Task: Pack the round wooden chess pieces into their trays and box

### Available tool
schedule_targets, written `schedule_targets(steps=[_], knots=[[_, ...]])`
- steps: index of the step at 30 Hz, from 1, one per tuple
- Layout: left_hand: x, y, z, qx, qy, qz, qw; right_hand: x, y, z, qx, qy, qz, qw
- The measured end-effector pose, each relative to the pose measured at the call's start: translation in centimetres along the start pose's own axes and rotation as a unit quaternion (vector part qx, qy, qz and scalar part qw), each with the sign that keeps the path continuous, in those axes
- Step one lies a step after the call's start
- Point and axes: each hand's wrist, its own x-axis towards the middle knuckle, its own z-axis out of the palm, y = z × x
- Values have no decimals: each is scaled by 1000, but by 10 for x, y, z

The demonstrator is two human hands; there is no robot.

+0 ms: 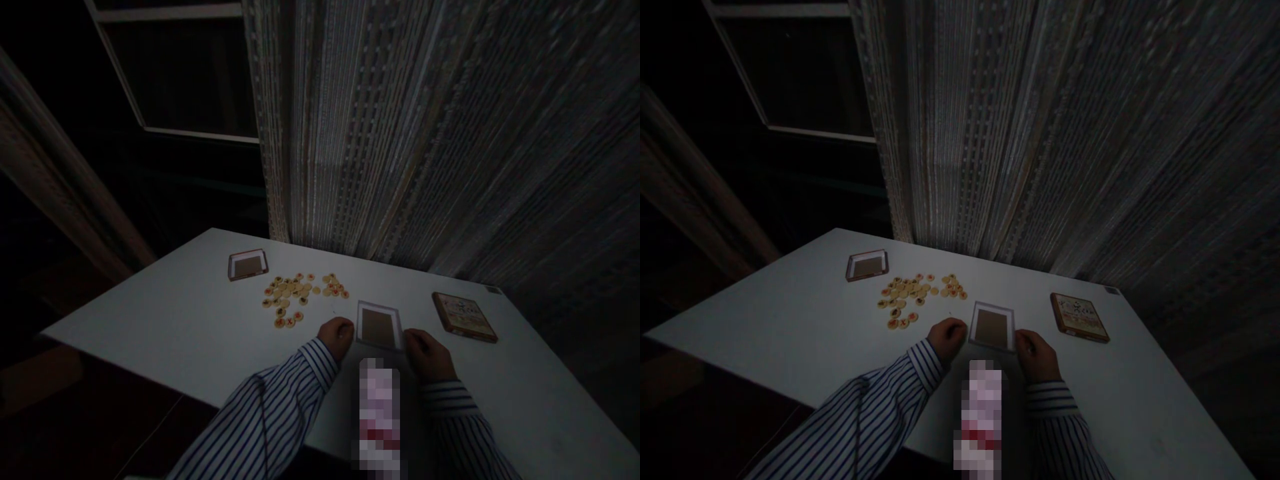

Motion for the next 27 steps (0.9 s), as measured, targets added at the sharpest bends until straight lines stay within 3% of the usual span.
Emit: schedule_targets(steps=[12,21,27], knots=[[0,3,-6,29,-56,-3,998,-1,5,-1,-10,-5,3,1000],[-5,2,-2,34,-54,3,998,-3,5,-2,-21,-29,12,999],[-4,5,-3,37,-69,19,997,-2,6,-3,-34,-35,-24,998]])
